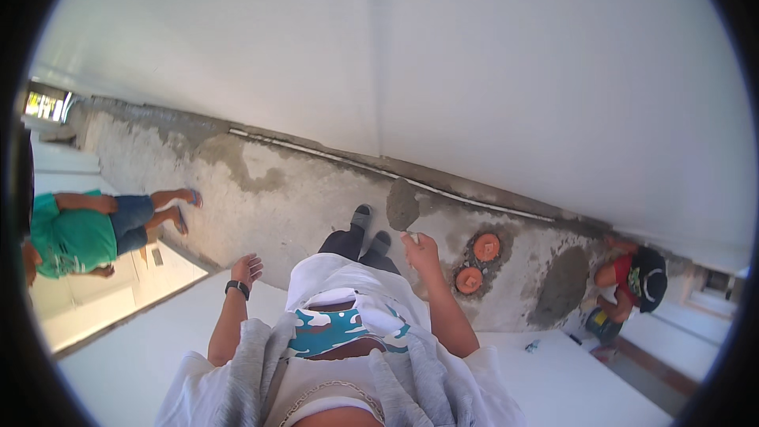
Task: The person uses a trowel to spread and smooth cement along the base of a wall in a narrow corridor. They walk forward, apply cement, and smooth it repeatedly along the wall's length.
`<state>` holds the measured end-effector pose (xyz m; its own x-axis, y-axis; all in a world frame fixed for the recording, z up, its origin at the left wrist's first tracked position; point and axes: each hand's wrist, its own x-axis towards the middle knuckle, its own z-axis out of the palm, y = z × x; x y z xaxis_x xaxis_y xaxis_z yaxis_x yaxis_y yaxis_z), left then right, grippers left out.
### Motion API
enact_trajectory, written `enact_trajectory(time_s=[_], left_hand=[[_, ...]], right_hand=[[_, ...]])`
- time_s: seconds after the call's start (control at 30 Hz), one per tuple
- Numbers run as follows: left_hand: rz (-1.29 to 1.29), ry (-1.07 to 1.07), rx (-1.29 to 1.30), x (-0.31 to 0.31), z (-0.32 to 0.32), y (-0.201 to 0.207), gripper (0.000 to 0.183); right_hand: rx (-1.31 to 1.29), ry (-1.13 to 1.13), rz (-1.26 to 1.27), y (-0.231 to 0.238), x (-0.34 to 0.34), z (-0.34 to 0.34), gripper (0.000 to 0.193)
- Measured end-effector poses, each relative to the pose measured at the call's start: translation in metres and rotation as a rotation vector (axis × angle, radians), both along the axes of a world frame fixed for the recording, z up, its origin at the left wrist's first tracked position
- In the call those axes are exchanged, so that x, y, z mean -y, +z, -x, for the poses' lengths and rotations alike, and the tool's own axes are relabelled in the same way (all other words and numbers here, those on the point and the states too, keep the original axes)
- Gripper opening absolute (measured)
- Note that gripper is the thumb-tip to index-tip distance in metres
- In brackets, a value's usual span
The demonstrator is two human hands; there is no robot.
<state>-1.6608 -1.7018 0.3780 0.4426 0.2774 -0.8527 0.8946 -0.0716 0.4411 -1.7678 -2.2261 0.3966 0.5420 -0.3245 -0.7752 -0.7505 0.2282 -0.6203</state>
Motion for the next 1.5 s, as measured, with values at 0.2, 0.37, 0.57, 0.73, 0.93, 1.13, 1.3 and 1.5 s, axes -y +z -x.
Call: enact_trajectory(time_s=[0.2, 0.37, 0.57, 0.73, 0.93, 1.13, 1.3, 1.5], left_hand=[[0.083, 0.392, -0.082, -0.05, 0.125, -0.017, 0.041], [0.089, 0.725, -0.218, -0.089, 0.207, -0.031, 0.037], [0.203, 0.955, -0.324, -0.132, 0.274, -0.079, 0.036], [0.223, 0.499, -0.303, -0.213, 0.206, -0.096, 0.029], [0.091, 0.958, -0.054, -0.338, -0.014, -0.008, 0.038], [0.056, 0.944, -0.041, -0.419, -0.135, 0.007, 0.04], [0.156, 1.142, -0.188, -0.441, -0.192, 0.0, 0.037], [0.236, 1.276, -0.24, -0.529, -0.351, -0.028, 0.037]], right_hand=[[0.06, 0.453, -0.018, 0.005, -0.072, -0.112, 0.042], [0.025, 0.633, -0.009, 0.019, -0.162, -0.228, 0.041], [-0.022, 0.764, -0.029, 0.034, -0.291, -0.38, 0.037], [0.0, 0.813, 0.027, 0.041, -0.415, -0.513, 0.036], [0.049, 0.947, 0.029, 0.048, -0.574, -0.672, 0.033], [0.089, 1.011, -0.1, 0.049, -0.753, -0.833, 0.036], [0.08, 1.093, -0.124, 0.045, -0.923, -0.97, 0.034], [0.066, 1.203, -0.076, 0.034, -1.142, -1.145, 0.033]])
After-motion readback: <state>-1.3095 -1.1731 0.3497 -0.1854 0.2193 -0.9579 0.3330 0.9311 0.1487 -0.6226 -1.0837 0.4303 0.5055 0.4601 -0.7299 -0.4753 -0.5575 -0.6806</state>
